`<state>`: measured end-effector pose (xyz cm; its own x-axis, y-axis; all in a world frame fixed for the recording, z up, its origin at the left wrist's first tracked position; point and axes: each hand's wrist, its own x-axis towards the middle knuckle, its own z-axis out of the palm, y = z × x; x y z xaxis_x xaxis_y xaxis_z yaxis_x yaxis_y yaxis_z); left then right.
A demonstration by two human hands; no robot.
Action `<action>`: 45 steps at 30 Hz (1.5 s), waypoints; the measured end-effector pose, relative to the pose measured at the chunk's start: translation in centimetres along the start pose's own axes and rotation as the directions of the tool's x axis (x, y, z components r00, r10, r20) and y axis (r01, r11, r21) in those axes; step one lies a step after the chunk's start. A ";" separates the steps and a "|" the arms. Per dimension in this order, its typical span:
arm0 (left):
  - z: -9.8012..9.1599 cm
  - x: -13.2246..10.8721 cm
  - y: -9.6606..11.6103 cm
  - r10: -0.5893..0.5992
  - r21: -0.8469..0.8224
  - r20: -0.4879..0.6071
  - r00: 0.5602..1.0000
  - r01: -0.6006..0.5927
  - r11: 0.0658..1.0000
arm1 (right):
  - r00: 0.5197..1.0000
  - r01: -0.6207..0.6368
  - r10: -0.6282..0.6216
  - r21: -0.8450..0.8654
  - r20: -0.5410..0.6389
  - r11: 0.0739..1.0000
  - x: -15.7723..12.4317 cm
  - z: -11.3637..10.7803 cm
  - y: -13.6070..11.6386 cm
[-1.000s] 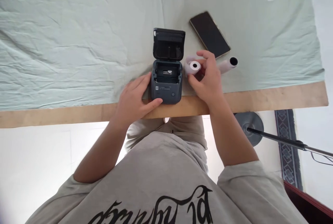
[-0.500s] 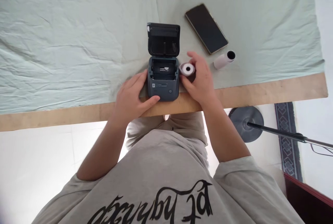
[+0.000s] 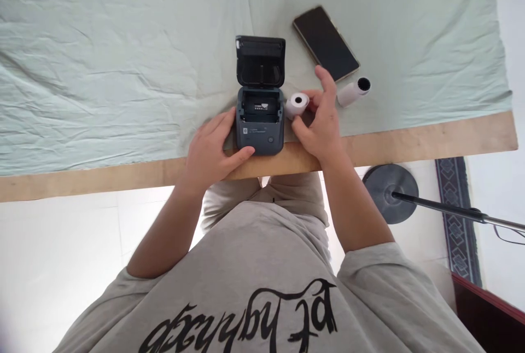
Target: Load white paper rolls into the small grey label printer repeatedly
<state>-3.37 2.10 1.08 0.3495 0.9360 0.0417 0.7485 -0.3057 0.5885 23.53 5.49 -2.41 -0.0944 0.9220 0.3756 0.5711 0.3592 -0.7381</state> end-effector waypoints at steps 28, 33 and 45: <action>0.0 -0.1 0.0 -0.006 0.006 0.015 1.000 0.006 1.000 | 0.999 -0.045 0.047 0.158 -0.009 0.986 2.1 -0.4 -6.0; 0.0 -0.1 -0.1 -0.004 -0.007 0.015 1.000 0.004 1.000 | 0.988 0.082 -0.054 -0.193 0.148 0.978 4.1 0.5 -6.9; -0.2 -0.1 0.3 -0.007 -0.010 0.023 1.000 0.008 1.000 | 0.955 0.180 -0.104 -0.267 0.276 0.947 5.7 0.5 -6.3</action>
<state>-3.32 1.96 1.46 0.3569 0.9339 0.0188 0.7452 -0.2968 0.5972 18.96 8.56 4.11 -0.3749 0.8836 0.2804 0.7415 0.4673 -0.4814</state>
